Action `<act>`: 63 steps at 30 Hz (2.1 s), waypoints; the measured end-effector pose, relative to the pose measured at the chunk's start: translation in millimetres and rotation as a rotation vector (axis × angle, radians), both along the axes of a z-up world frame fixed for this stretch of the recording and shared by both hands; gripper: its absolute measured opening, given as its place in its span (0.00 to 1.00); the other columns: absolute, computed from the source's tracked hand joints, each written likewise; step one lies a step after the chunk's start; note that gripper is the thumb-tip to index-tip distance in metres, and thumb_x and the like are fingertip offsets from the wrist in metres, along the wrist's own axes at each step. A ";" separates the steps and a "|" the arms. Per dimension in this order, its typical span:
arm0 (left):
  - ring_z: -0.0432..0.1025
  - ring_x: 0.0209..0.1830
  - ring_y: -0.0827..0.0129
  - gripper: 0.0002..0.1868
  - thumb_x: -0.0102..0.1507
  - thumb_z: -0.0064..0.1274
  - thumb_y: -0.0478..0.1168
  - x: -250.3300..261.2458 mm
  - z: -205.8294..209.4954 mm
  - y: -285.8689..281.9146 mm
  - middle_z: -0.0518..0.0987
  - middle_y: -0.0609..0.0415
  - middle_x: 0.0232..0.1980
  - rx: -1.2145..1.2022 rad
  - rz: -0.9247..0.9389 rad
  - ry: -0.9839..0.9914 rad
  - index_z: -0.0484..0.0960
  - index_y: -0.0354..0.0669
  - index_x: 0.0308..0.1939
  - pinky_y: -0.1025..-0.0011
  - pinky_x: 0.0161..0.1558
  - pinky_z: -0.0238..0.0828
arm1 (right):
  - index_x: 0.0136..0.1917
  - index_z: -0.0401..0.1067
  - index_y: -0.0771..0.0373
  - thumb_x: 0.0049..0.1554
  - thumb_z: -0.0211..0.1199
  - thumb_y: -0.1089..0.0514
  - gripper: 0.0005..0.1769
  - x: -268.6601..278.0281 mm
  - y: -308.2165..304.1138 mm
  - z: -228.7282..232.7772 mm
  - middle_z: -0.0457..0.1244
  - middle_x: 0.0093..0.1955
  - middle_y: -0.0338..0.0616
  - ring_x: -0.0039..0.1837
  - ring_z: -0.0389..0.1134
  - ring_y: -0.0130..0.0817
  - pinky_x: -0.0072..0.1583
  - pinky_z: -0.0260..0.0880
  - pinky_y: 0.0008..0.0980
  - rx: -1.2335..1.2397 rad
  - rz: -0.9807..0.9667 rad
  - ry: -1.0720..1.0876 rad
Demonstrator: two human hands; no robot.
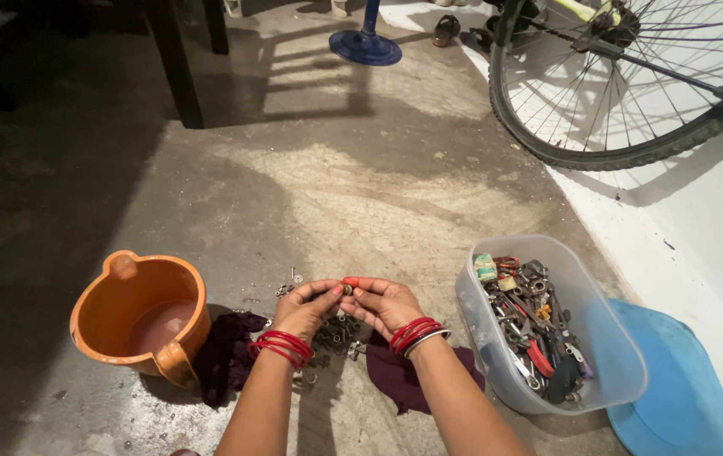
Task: The person sits on the floor and repeatedly picks up small metal parts from a pile, wipes them with a dark cloth, and places them into a clear plastic container. The person occasionally dips the cloth into an orange bucket of water to clean it.
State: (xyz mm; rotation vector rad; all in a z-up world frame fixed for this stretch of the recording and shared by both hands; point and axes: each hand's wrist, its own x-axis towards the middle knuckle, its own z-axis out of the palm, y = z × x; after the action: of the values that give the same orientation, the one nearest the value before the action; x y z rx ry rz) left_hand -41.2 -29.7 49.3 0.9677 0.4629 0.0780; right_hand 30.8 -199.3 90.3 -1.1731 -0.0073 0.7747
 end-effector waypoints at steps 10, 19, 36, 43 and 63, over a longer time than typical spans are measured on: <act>0.75 0.36 0.72 0.15 0.64 0.59 0.36 0.8 -3.9 0.7 0.84 0.52 0.43 -0.200 0.106 -0.075 0.83 0.32 0.52 0.76 0.40 0.77 | 0.58 0.72 0.74 0.58 0.63 0.68 0.15 3.8 8.8 14.4 0.71 0.52 0.54 0.51 0.76 0.38 0.55 0.80 0.33 0.037 0.004 -0.056; 0.76 0.39 0.73 0.14 0.64 0.60 0.36 -10.9 5.8 -4.4 0.83 0.54 0.42 -0.198 0.183 -0.040 0.83 0.33 0.52 0.75 0.41 0.74 | 0.56 0.76 0.72 0.56 0.68 0.66 0.14 8.2 14.8 5.1 0.72 0.49 0.46 0.48 0.75 0.31 0.51 0.78 0.28 -0.008 0.064 -0.199; 0.76 0.41 0.74 0.16 0.62 0.61 0.31 -16.9 30.6 -23.4 0.83 0.55 0.44 0.015 0.227 -0.130 0.84 0.35 0.54 0.75 0.43 0.74 | 0.49 0.76 0.64 0.61 0.64 0.60 0.05 -5.4 17.3 -11.9 0.69 0.40 0.39 0.39 0.70 0.25 0.43 0.73 0.25 0.392 -0.009 0.391; 0.77 0.42 0.76 0.18 0.62 0.60 0.35 -33.5 42.0 -17.3 0.85 0.56 0.48 0.018 0.217 -0.104 0.84 0.36 0.56 0.76 0.45 0.74 | 0.49 0.76 0.65 0.62 0.64 0.60 0.06 -17.0 20.4 1.2 0.69 0.40 0.40 0.39 0.70 0.26 0.44 0.74 0.27 0.362 0.120 0.378; 0.73 0.43 0.66 0.14 0.69 0.54 0.40 -0.3 19.3 -21.7 0.81 0.49 0.47 -0.200 0.116 -0.192 0.81 0.32 0.54 0.68 0.47 0.76 | 0.50 0.75 0.67 0.56 0.70 0.60 0.11 -7.8 7.1 17.3 0.70 0.41 0.41 0.40 0.71 0.27 0.43 0.75 0.26 0.012 -0.025 0.019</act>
State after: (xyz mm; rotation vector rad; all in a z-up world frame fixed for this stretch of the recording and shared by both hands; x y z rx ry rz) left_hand -41.6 -51.4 68.6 0.7286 0.3426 0.2231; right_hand 23.0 -192.2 107.6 -1.1528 0.0186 0.7625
